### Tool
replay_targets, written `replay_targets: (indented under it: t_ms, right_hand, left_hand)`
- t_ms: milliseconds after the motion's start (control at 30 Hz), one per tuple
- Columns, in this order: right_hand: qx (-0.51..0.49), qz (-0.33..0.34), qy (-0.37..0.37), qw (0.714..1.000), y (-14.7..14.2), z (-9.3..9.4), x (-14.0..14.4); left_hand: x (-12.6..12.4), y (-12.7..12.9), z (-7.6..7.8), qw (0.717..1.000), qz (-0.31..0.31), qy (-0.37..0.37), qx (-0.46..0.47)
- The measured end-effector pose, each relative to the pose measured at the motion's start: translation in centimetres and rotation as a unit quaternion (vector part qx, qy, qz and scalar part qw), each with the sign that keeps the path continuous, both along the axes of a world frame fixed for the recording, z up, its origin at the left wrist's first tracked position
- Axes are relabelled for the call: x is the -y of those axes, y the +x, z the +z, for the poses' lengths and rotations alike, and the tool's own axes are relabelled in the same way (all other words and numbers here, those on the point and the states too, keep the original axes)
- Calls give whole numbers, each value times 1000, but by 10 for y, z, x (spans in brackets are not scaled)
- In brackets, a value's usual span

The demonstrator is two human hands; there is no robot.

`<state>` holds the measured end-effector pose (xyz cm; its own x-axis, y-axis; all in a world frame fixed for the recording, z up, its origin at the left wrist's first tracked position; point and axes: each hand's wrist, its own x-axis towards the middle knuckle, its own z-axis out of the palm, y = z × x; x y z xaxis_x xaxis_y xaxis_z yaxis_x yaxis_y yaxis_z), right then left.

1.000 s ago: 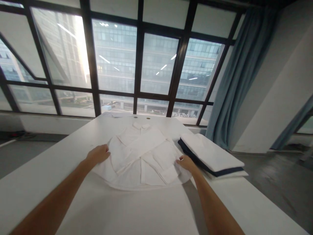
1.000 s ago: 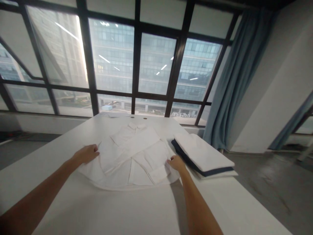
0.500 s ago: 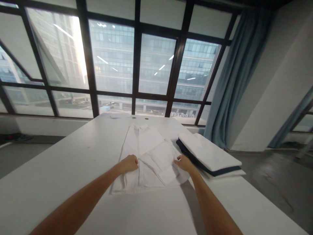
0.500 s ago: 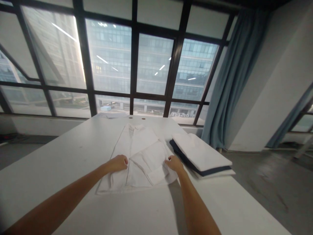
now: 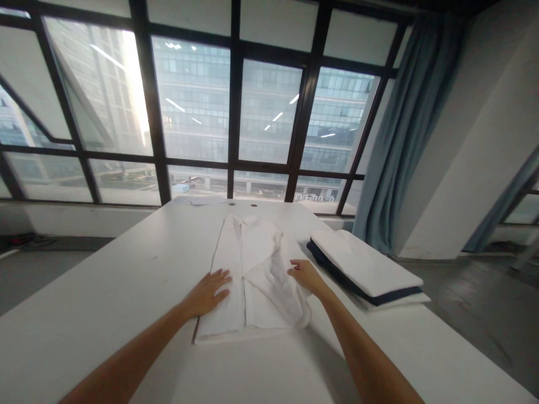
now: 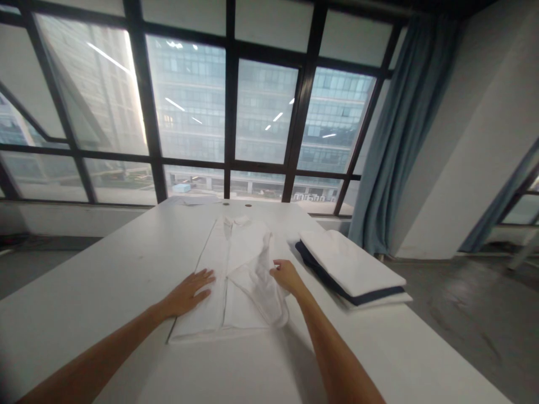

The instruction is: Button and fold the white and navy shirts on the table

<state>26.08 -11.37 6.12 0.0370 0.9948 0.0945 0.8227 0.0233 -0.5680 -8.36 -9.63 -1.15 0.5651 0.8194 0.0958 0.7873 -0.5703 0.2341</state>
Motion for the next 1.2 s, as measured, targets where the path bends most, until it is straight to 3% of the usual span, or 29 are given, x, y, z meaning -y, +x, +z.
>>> replay_targets:
  t_ms: [167, 267, 367, 533, 733, 900, 1067, 1200]
  right_hand:
    - [41, 89, 16, 995, -77, 9, 4]
    - [68, 122, -2, 990, -110, -2, 5]
    - [113, 126, -28, 985, -124, -17, 5]
    - [156, 145, -41, 976, -124, -27, 7]
    - [136, 218, -55, 965, -121, -12, 17]
    - [169, 179, 69, 967, -93, -20, 8]
    - [220, 257, 0, 941, -74, -40, 14]
    - [198, 319, 12, 927, -71, -26, 24]
  left_hand:
    - [2, 2, 1, 1000, -1, 22, 19]
    - [1, 0, -1, 998, -8, 42, 39]
    - [2, -1, -1, 998, -10, 43, 43]
    - [3, 1, 1, 998, -9, 35, 45]
    - [8, 5, 3, 998, -14, 40, 43]
    - [19, 11, 12, 998, -57, 35, -1]
    - [31, 12, 24, 995, -91, 17, -36]
    - [25, 12, 37, 993, -114, -11, 16]
